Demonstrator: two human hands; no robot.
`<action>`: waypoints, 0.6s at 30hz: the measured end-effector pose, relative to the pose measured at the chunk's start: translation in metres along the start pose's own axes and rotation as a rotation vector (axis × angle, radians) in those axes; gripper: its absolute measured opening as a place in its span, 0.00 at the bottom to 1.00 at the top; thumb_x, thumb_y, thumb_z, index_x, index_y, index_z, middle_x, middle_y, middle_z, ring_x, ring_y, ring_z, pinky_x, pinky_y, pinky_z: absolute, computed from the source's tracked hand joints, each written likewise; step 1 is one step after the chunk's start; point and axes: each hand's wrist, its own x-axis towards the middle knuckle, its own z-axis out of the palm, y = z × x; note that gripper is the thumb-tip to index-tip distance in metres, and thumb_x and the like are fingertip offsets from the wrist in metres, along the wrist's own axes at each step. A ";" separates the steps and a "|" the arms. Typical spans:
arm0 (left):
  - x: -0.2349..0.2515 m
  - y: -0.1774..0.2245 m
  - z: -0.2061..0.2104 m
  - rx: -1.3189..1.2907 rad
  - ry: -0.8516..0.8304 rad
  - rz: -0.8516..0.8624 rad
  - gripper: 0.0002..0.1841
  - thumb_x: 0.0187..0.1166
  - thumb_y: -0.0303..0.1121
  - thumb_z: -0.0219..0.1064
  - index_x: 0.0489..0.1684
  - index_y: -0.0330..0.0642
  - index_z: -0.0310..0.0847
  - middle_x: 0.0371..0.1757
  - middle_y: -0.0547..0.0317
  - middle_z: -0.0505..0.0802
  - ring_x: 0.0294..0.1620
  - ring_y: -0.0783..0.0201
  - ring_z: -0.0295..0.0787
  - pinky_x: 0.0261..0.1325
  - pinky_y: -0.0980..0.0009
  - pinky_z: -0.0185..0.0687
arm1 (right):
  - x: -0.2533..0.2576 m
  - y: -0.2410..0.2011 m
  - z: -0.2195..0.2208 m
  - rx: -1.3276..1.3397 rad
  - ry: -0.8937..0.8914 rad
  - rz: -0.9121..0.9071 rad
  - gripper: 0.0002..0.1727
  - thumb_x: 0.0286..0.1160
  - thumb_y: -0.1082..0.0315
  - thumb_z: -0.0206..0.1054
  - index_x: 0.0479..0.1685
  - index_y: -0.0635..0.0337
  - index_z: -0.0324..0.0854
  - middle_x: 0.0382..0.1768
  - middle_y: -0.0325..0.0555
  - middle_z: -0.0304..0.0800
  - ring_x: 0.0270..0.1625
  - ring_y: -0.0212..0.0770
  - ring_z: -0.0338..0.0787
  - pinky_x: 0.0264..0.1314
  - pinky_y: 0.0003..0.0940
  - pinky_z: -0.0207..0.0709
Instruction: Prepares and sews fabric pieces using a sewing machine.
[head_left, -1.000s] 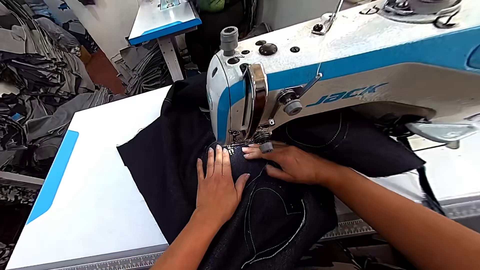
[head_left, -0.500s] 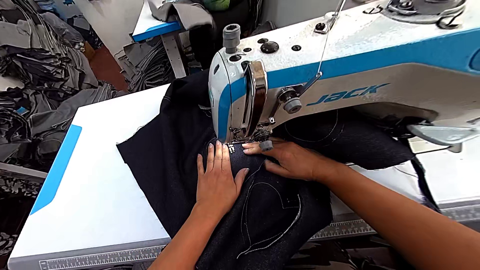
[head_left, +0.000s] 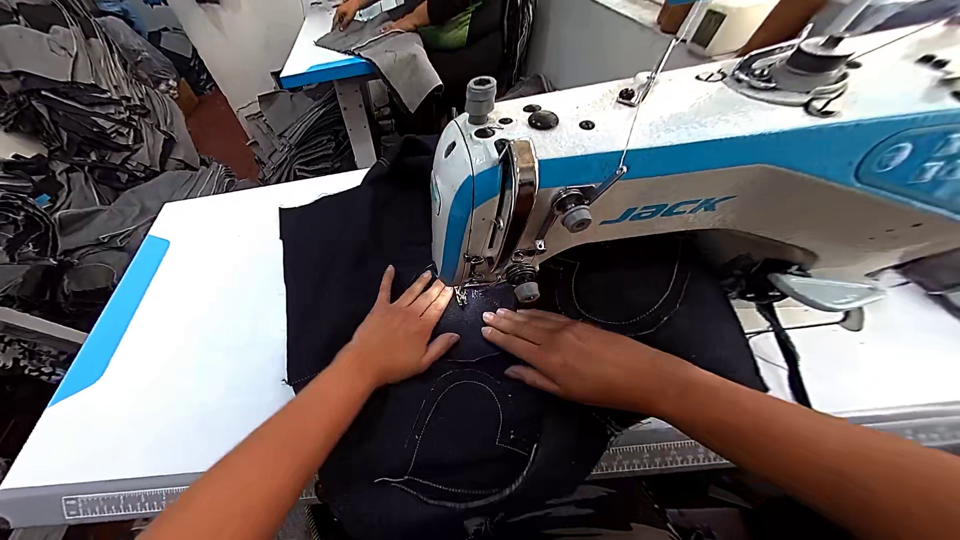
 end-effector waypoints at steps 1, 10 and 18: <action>0.002 0.019 -0.004 -0.047 -0.047 -0.155 0.36 0.90 0.56 0.44 0.87 0.37 0.66 0.88 0.45 0.73 0.94 0.41 0.54 0.88 0.25 0.28 | 0.000 0.009 -0.005 -0.029 -0.021 -0.068 0.30 0.88 0.49 0.52 0.75 0.62 0.80 0.77 0.54 0.82 0.81 0.53 0.80 0.84 0.45 0.70; 0.001 0.025 0.013 -0.140 -0.006 -0.299 0.47 0.84 0.70 0.42 0.92 0.41 0.57 0.94 0.50 0.61 0.96 0.40 0.41 0.85 0.22 0.26 | -0.013 -0.010 0.022 0.121 0.121 0.148 0.35 0.86 0.37 0.48 0.80 0.48 0.79 0.82 0.40 0.78 0.87 0.49 0.72 0.88 0.50 0.64; 0.033 -0.066 0.008 -0.117 -0.031 0.413 0.46 0.83 0.68 0.40 0.81 0.34 0.73 0.84 0.43 0.77 0.92 0.40 0.58 0.84 0.23 0.40 | 0.043 -0.119 0.042 -0.027 0.250 0.584 0.43 0.86 0.34 0.44 0.73 0.64 0.82 0.79 0.58 0.79 0.86 0.59 0.73 0.89 0.61 0.59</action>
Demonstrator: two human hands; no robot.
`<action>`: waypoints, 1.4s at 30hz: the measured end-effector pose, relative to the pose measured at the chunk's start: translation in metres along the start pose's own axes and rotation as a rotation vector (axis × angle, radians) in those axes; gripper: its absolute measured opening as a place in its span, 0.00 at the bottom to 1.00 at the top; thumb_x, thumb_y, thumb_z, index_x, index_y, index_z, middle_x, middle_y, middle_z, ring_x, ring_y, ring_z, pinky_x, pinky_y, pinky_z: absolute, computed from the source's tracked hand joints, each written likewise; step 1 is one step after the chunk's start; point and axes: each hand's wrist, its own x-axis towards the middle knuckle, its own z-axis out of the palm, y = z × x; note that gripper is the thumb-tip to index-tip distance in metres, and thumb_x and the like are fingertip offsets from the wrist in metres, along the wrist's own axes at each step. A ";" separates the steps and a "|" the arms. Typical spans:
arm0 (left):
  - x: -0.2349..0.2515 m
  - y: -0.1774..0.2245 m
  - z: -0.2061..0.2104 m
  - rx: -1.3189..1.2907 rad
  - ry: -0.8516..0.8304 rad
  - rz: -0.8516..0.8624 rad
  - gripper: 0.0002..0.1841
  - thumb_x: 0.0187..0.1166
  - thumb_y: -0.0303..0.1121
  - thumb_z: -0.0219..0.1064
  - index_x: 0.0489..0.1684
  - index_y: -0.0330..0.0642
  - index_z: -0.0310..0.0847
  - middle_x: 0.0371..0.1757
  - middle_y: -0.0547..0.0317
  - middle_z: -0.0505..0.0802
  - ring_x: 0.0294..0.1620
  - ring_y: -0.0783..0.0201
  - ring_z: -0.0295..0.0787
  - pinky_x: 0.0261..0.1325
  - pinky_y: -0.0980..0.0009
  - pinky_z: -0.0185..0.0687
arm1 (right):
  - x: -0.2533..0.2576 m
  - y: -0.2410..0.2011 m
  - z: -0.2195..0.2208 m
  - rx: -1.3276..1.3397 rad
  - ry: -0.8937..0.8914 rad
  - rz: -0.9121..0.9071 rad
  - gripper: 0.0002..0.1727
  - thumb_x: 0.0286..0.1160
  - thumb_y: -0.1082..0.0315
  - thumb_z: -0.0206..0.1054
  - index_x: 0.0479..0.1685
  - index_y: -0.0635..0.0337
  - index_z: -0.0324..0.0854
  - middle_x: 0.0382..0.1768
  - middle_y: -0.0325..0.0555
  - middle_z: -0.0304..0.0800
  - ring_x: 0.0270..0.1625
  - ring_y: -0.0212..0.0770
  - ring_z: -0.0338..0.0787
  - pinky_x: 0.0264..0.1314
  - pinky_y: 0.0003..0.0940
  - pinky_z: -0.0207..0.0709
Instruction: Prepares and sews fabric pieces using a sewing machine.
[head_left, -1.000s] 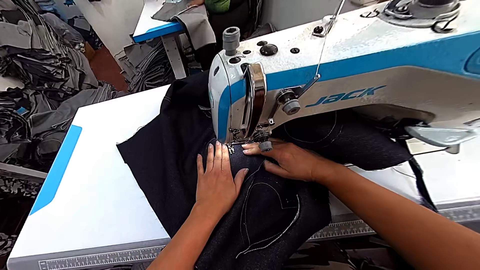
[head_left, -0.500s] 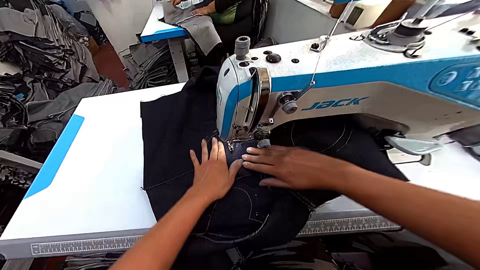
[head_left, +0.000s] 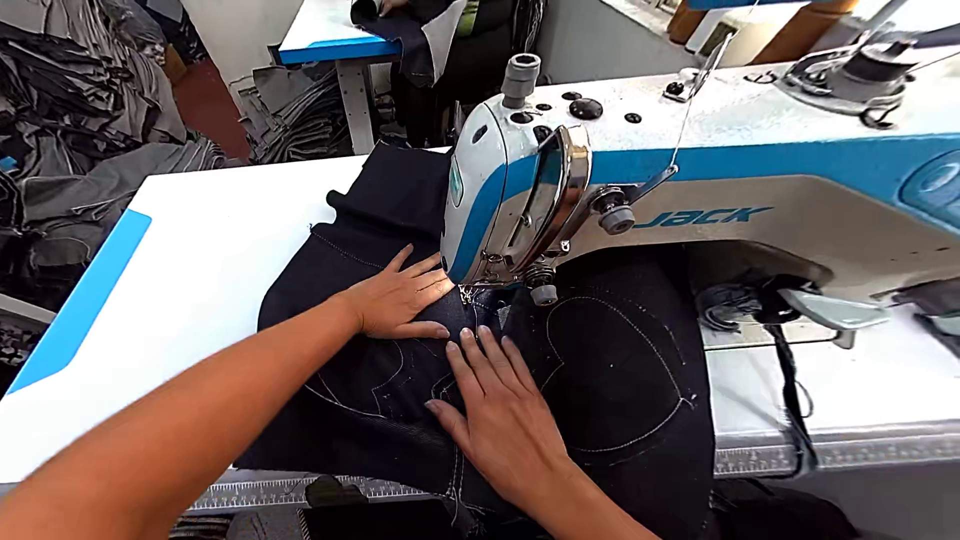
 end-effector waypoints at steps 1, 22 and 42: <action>0.001 -0.004 -0.001 -0.003 -0.002 0.033 0.46 0.83 0.68 0.39 0.81 0.33 0.72 0.84 0.42 0.77 0.92 0.40 0.58 0.84 0.23 0.41 | 0.003 0.002 -0.004 -0.009 -0.009 -0.023 0.44 0.86 0.32 0.42 0.72 0.63 0.83 0.78 0.58 0.80 0.86 0.58 0.72 0.90 0.63 0.56; 0.006 -0.022 -0.003 -0.007 -0.019 0.144 0.47 0.82 0.70 0.39 0.84 0.37 0.69 0.86 0.45 0.75 0.92 0.43 0.59 0.84 0.25 0.46 | -0.018 0.021 -0.025 -0.260 -0.011 0.003 0.48 0.85 0.30 0.36 0.72 0.65 0.81 0.81 0.51 0.79 0.58 0.49 0.93 0.50 0.46 0.80; 0.005 -0.019 -0.003 -0.012 -0.039 0.107 0.46 0.82 0.70 0.39 0.83 0.38 0.71 0.85 0.45 0.76 0.91 0.41 0.60 0.83 0.27 0.50 | -0.004 -0.005 -0.009 -0.182 0.017 -0.045 0.36 0.91 0.45 0.42 0.65 0.69 0.85 0.65 0.56 0.92 0.68 0.53 0.91 0.70 0.43 0.82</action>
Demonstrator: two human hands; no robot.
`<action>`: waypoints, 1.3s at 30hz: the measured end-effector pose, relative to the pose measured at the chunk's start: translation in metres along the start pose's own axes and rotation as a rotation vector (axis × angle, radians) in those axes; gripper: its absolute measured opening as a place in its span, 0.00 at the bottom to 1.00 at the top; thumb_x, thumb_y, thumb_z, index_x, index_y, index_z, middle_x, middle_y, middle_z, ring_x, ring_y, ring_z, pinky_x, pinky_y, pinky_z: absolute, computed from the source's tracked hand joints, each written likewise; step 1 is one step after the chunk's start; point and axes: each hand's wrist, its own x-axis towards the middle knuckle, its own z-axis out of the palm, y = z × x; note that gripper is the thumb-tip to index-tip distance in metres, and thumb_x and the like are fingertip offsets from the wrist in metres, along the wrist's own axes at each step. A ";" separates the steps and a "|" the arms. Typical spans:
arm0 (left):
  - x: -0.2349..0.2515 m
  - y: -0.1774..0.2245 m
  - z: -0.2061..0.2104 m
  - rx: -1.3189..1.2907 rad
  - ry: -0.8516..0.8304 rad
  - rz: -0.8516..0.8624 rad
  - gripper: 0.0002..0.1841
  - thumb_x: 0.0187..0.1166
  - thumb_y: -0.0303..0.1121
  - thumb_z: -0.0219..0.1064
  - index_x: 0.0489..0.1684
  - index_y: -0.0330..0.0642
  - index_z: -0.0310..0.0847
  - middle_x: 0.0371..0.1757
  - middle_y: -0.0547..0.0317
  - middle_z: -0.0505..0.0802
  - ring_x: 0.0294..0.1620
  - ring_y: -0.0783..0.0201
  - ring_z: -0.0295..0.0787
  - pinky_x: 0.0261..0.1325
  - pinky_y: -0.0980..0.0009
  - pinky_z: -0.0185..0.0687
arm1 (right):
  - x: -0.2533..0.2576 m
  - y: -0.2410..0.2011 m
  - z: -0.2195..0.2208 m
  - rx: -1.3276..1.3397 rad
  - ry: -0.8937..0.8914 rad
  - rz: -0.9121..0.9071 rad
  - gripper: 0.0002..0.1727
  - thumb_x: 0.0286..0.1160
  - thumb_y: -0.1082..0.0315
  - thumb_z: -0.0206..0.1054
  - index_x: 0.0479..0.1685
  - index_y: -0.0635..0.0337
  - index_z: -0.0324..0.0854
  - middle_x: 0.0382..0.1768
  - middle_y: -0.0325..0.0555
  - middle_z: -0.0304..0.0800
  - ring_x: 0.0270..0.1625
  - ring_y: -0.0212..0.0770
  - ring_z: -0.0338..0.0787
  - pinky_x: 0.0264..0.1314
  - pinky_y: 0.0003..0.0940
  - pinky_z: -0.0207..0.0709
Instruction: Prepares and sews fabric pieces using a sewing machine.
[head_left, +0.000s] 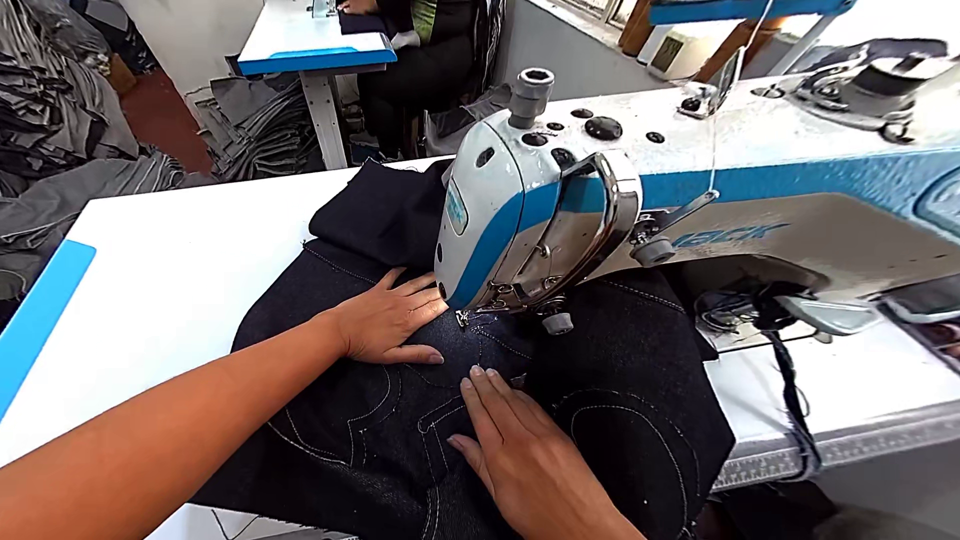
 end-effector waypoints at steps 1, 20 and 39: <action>0.000 0.000 0.001 0.002 -0.003 0.001 0.46 0.82 0.71 0.39 0.83 0.38 0.70 0.85 0.45 0.76 0.91 0.42 0.60 0.84 0.28 0.50 | -0.001 -0.001 0.000 -0.006 -0.001 0.002 0.36 0.92 0.45 0.42 0.65 0.68 0.86 0.65 0.55 0.92 0.68 0.52 0.91 0.70 0.43 0.82; 0.001 -0.001 0.001 0.037 0.007 -0.001 0.46 0.82 0.71 0.37 0.79 0.40 0.75 0.80 0.46 0.82 0.89 0.42 0.65 0.83 0.29 0.54 | 0.004 -0.001 0.003 -0.066 0.021 -0.008 0.35 0.90 0.45 0.45 0.63 0.67 0.88 0.61 0.53 0.94 0.64 0.51 0.93 0.66 0.40 0.83; 0.002 -0.006 -0.004 -0.012 0.002 -0.133 0.46 0.83 0.69 0.40 0.88 0.37 0.64 0.90 0.44 0.69 0.95 0.43 0.51 0.87 0.27 0.37 | 0.021 0.023 0.010 -0.006 -0.005 -0.076 0.33 0.90 0.49 0.47 0.67 0.68 0.85 0.65 0.57 0.91 0.70 0.54 0.90 0.70 0.44 0.81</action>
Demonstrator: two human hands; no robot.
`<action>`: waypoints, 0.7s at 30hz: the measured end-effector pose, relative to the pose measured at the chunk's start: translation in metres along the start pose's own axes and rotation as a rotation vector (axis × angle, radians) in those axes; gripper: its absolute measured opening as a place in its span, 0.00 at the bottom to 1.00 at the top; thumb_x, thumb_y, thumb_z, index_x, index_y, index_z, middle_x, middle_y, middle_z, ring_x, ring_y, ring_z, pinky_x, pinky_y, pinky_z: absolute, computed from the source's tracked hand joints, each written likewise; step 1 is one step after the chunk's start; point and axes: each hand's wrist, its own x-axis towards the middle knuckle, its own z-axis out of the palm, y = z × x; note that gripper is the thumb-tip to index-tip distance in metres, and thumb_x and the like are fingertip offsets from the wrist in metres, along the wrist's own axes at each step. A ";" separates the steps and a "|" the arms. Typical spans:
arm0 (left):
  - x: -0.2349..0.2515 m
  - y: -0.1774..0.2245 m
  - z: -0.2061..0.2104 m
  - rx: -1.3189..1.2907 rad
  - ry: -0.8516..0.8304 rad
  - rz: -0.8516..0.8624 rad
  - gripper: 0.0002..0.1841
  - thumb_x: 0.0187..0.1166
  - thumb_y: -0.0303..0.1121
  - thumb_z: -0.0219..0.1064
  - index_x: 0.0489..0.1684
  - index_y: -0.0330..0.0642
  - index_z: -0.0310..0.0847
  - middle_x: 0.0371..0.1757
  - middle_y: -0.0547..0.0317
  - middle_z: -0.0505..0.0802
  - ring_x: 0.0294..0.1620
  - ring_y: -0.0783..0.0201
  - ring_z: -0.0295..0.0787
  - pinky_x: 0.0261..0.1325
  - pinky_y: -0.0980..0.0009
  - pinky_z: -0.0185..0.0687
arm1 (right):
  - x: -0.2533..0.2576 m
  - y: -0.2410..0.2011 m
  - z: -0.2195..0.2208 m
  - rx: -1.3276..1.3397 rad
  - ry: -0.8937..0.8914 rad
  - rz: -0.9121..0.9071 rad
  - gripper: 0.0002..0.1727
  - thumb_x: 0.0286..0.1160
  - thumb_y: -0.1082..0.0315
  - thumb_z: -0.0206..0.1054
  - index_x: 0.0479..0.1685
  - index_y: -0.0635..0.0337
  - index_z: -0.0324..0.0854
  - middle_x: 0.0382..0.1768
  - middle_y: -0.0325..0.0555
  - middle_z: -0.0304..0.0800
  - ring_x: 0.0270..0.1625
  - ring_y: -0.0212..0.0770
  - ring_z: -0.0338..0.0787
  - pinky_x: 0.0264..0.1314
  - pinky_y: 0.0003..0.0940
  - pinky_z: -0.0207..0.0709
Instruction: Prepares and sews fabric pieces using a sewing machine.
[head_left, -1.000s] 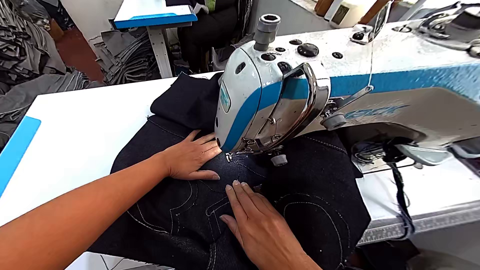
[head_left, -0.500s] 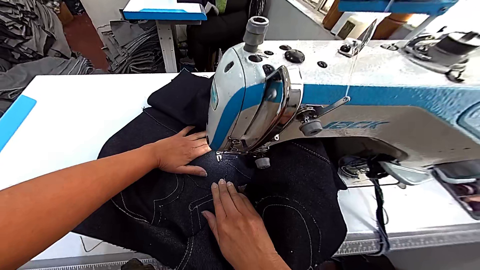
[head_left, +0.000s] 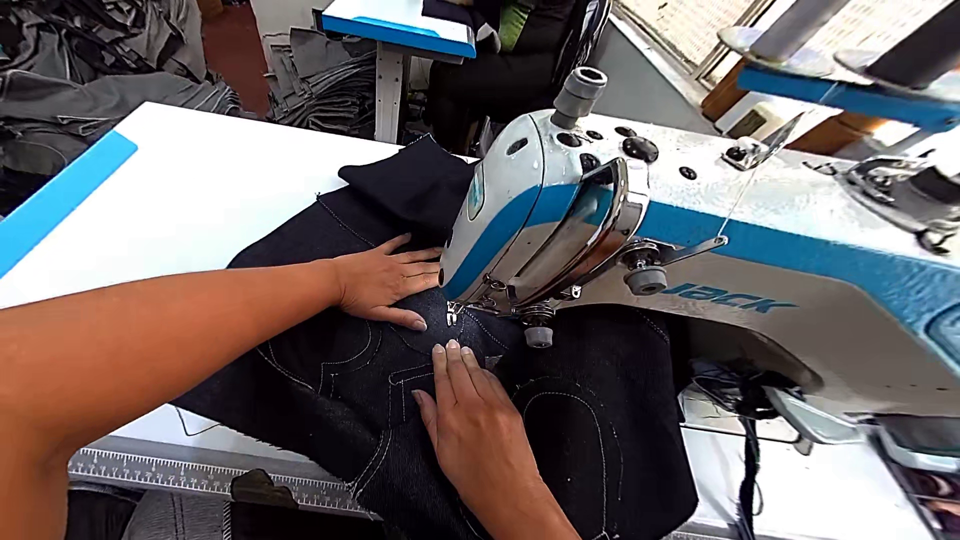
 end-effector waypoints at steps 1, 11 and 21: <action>0.000 0.001 0.000 -0.003 -0.003 -0.021 0.46 0.83 0.69 0.40 0.88 0.37 0.63 0.91 0.45 0.68 0.95 0.43 0.50 0.88 0.27 0.36 | 0.001 0.004 0.001 0.013 0.002 -0.010 0.32 0.90 0.49 0.48 0.68 0.68 0.84 0.66 0.57 0.91 0.70 0.54 0.90 0.70 0.44 0.81; -0.017 0.052 0.009 -0.012 0.041 -0.513 0.49 0.83 0.71 0.39 0.96 0.41 0.48 0.96 0.53 0.56 0.97 0.47 0.40 0.88 0.26 0.27 | 0.023 0.110 0.016 0.256 -0.024 -0.474 0.27 0.89 0.54 0.51 0.74 0.58 0.82 0.75 0.47 0.85 0.76 0.45 0.86 0.75 0.45 0.78; -0.006 0.038 -0.025 0.009 -0.003 -0.394 0.41 0.83 0.64 0.54 0.87 0.40 0.68 0.91 0.49 0.69 0.94 0.42 0.51 0.85 0.22 0.36 | 0.025 0.016 -0.029 0.322 -0.019 -0.170 0.22 0.84 0.53 0.60 0.58 0.59 0.91 0.62 0.49 0.93 0.70 0.49 0.90 0.71 0.49 0.83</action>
